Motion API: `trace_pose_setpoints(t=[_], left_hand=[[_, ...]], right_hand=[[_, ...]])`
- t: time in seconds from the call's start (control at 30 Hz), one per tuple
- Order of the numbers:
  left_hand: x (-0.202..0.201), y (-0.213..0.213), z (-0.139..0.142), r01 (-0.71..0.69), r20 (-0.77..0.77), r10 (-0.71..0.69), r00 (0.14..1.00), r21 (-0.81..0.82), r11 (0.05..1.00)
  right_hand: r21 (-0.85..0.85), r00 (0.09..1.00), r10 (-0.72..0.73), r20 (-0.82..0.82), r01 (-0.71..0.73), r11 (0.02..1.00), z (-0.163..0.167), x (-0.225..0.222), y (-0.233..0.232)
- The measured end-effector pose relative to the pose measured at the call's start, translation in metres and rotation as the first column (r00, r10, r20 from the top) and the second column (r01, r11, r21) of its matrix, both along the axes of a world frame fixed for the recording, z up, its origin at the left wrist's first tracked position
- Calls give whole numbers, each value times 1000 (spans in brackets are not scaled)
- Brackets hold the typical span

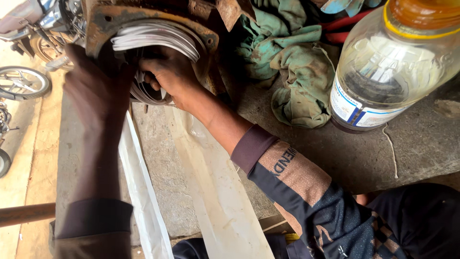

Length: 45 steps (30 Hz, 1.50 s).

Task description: The person fits coils of white insulated wire into the slots of a motor stator housing on a stone workbench, pressing the wire loops down into the housing by hand. They work around the housing, adjusting and seating the coils one after another while other motor parts and tools sit nearby.

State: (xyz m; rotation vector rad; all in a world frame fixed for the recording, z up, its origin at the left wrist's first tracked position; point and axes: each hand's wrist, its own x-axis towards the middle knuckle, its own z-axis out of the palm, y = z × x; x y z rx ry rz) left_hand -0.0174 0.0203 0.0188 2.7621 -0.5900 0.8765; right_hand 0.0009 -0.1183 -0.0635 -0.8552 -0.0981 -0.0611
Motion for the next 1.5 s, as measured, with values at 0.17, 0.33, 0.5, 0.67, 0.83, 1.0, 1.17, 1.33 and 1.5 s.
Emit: trace_pose_setpoints(t=[0.17, 0.33, 0.5, 0.67, 0.83, 1.0, 1.17, 1.33, 1.5], left_hand=[[6, 13, 7, 92, -13, -92, 996, 37, 995], [0, 17, 4, 209, 29, -209, 978, 4, 978], [7, 16, 9, 105, 3, -105, 994, -5, 994], [18, 6, 20, -226, -256, 242, 936, 92, 970], [12, -10, 36, -318, -318, 292, 902, -30, 948], [5, -14, 38, -319, -418, 226, 880, -165, 933], [12, -6, 37, -311, -448, 224, 865, -131, 941], [19, -3, 34, -265, -392, 204, 897, -109, 958], [23, -1, 30, -317, -508, 198, 838, -160, 935]], right_hand=[[-41, 1000, -20, 21, 20, 999, -3, 2, 1], [-22, 998, 8, 61, -6, 1000, -9, 4, 0], [-35, 997, 8, 83, -5, 999, -15, 7, 2], [-8, 996, -1, 88, 1, 1000, -13, 6, 0], [-11, 999, 18, -32, -18, 1000, 4, 0, -6], [-6, 998, 63, -17, -63, 998, 8, -4, -12], [-19, 997, 64, 30, -64, 998, 4, -2, -10], [-23, 998, 64, 20, -63, 998, 4, -1, -10], [-54, 999, 46, 26, -45, 998, 5, -1, -11]])
